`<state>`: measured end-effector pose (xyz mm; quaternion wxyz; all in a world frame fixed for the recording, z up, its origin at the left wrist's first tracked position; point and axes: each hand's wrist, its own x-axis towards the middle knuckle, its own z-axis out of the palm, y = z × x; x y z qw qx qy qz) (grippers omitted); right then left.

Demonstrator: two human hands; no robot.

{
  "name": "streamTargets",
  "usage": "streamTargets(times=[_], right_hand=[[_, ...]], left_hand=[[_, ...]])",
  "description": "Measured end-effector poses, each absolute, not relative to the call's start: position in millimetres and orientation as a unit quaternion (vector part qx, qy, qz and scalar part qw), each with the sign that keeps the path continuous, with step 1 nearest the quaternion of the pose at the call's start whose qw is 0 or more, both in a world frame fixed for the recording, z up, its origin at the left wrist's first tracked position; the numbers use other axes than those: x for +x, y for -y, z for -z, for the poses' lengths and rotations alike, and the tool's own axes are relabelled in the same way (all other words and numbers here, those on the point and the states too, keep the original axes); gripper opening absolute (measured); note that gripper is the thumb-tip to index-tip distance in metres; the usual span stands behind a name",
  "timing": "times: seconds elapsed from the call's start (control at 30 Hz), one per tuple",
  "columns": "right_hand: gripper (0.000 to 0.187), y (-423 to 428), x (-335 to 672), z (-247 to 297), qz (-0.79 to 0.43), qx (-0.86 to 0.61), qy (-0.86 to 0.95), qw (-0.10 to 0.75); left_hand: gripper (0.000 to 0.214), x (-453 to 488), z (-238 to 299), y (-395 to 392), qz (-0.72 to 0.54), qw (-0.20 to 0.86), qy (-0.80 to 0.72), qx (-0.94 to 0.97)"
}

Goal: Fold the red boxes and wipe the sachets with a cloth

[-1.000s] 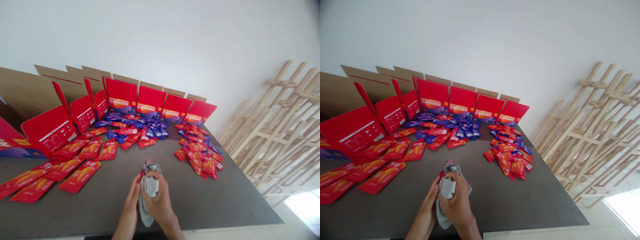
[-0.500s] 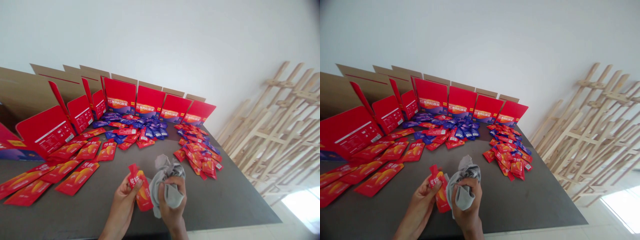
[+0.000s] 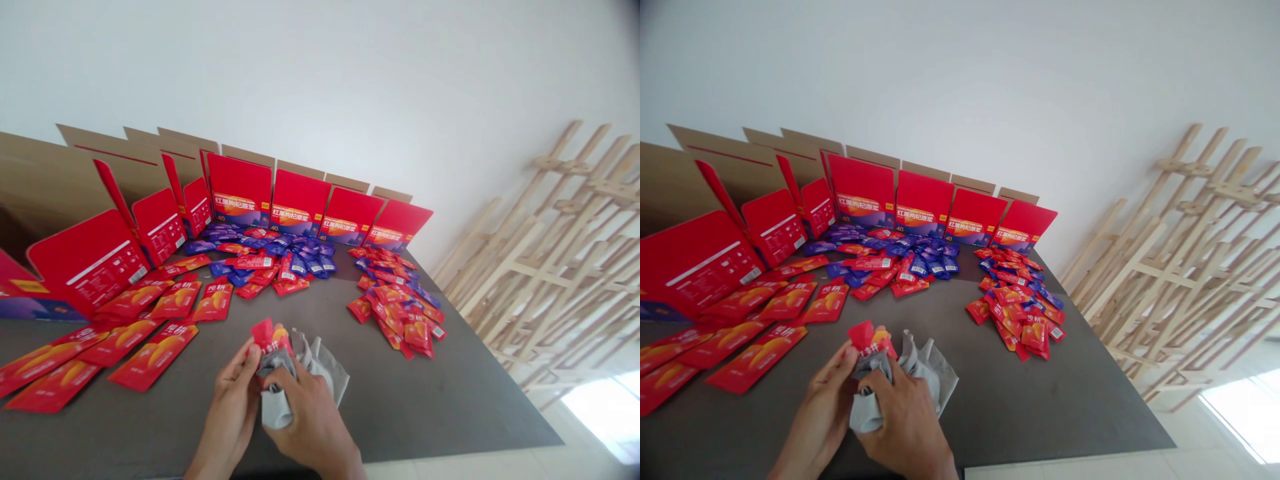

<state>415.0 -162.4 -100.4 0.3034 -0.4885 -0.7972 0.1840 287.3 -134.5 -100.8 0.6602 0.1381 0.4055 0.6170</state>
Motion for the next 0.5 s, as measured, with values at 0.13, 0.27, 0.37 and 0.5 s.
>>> streamTargets(times=[0.13, 0.27, 0.37, 0.5], right_hand=[[0.038, 165.3, 415.0, 105.9, -0.187, -0.486, 0.802, 0.291], [0.028, 160.2, 420.0, 100.4, -0.155, -0.486, 0.762, 0.4], [0.018, 153.9, 428.9, 93.8, -0.136, -0.508, 0.698, 0.486], [0.008, 149.2, 444.6, 89.8, -0.171, -0.547, 0.641, 0.51]], left_hand=[[0.072, 279.6, 91.3, 131.1, -0.607, 0.649, -0.421, 0.178], [0.064, 284.6, 103.2, 140.4, -0.543, 0.671, -0.428, 0.268], [0.058, 291.0, 112.2, 148.1, -0.499, 0.693, -0.413, 0.317], [0.062, 294.0, 103.0, 149.2, -0.517, 0.704, -0.39, 0.291]])
